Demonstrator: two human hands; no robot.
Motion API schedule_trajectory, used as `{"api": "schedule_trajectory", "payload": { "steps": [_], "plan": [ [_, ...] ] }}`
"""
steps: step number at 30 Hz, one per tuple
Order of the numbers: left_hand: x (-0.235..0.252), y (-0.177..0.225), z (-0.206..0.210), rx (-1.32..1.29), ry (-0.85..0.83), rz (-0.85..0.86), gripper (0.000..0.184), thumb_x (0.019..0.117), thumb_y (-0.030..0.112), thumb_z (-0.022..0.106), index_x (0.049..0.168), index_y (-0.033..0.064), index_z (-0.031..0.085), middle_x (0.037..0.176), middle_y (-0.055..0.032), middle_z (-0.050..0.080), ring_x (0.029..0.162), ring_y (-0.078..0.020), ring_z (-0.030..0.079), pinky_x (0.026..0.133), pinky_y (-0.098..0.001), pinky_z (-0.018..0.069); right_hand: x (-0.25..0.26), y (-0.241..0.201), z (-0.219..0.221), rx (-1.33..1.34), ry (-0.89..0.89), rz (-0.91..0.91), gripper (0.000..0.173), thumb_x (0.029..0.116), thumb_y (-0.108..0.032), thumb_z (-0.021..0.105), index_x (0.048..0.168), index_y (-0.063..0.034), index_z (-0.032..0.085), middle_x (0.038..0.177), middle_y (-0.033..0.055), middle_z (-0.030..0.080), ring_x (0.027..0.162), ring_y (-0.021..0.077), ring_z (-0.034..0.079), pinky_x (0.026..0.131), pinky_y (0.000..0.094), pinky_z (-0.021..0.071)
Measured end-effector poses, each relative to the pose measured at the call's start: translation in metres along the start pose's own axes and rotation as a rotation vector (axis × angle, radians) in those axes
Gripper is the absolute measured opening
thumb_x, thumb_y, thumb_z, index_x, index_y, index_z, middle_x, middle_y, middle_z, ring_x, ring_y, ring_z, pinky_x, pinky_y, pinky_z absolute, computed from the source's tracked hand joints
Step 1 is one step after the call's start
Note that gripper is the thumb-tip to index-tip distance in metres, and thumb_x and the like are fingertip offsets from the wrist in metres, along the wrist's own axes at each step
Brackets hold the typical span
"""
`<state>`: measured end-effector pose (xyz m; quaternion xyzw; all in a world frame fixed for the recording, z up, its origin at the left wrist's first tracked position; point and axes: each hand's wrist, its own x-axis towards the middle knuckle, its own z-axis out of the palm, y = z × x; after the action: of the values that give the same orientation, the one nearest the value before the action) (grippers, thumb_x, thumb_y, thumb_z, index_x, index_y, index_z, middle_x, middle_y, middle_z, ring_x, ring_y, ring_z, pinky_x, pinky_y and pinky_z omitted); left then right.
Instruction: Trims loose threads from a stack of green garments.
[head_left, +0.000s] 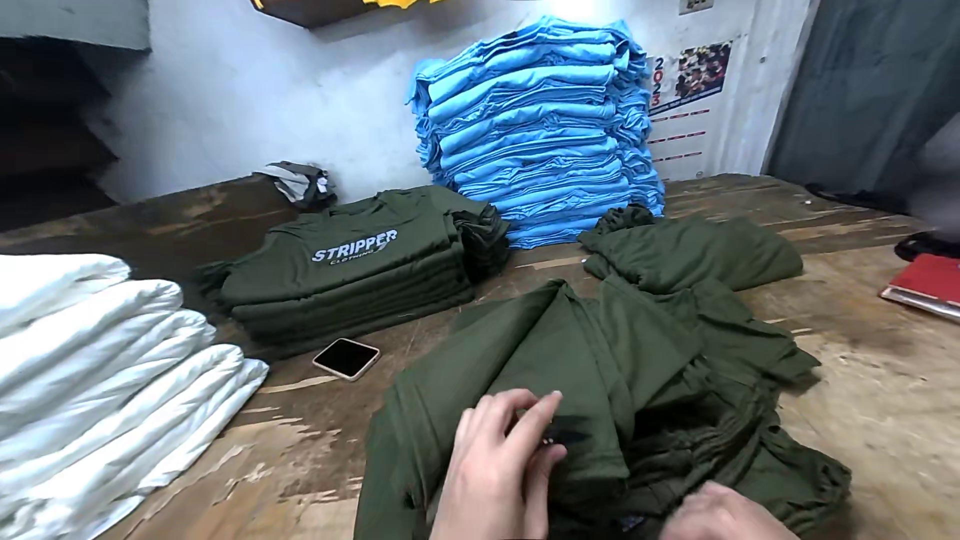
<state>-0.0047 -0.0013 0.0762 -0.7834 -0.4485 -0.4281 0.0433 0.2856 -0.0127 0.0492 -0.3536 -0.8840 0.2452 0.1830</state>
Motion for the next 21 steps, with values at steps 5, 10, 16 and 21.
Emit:
{"api": "schedule_trajectory", "payload": {
  "steps": [5, 10, 16, 21],
  "plan": [
    [0.0, 0.008, 0.015, -0.008, -0.02, 0.032, 0.039, 0.0961, 0.027, 0.068, 0.134, 0.0195, 0.069, 0.121, -0.0037, 0.068, 0.103, -0.0195, 0.065, 0.084, -0.0402, 0.0534, 0.017, -0.025, 0.013, 0.185, 0.482, 0.241, 0.03, 0.1025, -0.005, 0.047, 0.117, -0.0046, 0.072, 0.109, 0.0103, 0.068, 0.092, 0.0162, 0.068, 0.079, 0.0328, 0.0586],
    [0.003, 0.012, 0.012, 0.01, -0.086, 0.108, 0.035, 0.0917, 0.04, 0.074, 0.121, 0.0206, 0.073, 0.108, -0.0045, 0.067, 0.093, -0.0201, 0.064, 0.077, -0.0391, 0.0501, 0.031, -0.033, 0.041, 0.343, 0.722, 0.197, 0.024, 0.0887, -0.001, 0.064, 0.112, 0.0023, 0.069, 0.111, 0.0128, 0.067, 0.091, 0.0134, 0.067, 0.077, 0.0288, 0.0579],
    [0.005, 0.007, 0.006, -0.195, -0.123, 0.058, 0.018, 0.0855, 0.005, 0.067, 0.094, 0.0169, 0.077, 0.098, 0.0029, 0.073, 0.092, -0.0119, 0.068, 0.081, -0.0339, 0.056, 0.047, -0.043, 0.058, 0.165, 1.003, -0.051, 0.039, 0.087, -0.029, 0.082, 0.115, -0.0067, 0.067, 0.115, 0.0117, 0.061, 0.109, 0.0112, 0.061, 0.091, 0.0247, 0.0543],
    [0.022, 0.004, 0.014, -0.346, -0.047, -0.091, 0.019, 0.0905, 0.005, 0.058, 0.1, 0.0138, 0.072, 0.087, 0.0075, 0.07, 0.077, 0.0004, 0.065, 0.069, -0.0181, 0.0563, 0.093, -0.047, 0.054, 0.646, 1.168, -0.076, 0.017, 0.0908, 0.011, 0.065, 0.102, 0.0021, 0.074, 0.096, 0.0039, 0.077, 0.086, 0.0082, 0.073, 0.076, 0.0233, 0.0627]
  ]
}}
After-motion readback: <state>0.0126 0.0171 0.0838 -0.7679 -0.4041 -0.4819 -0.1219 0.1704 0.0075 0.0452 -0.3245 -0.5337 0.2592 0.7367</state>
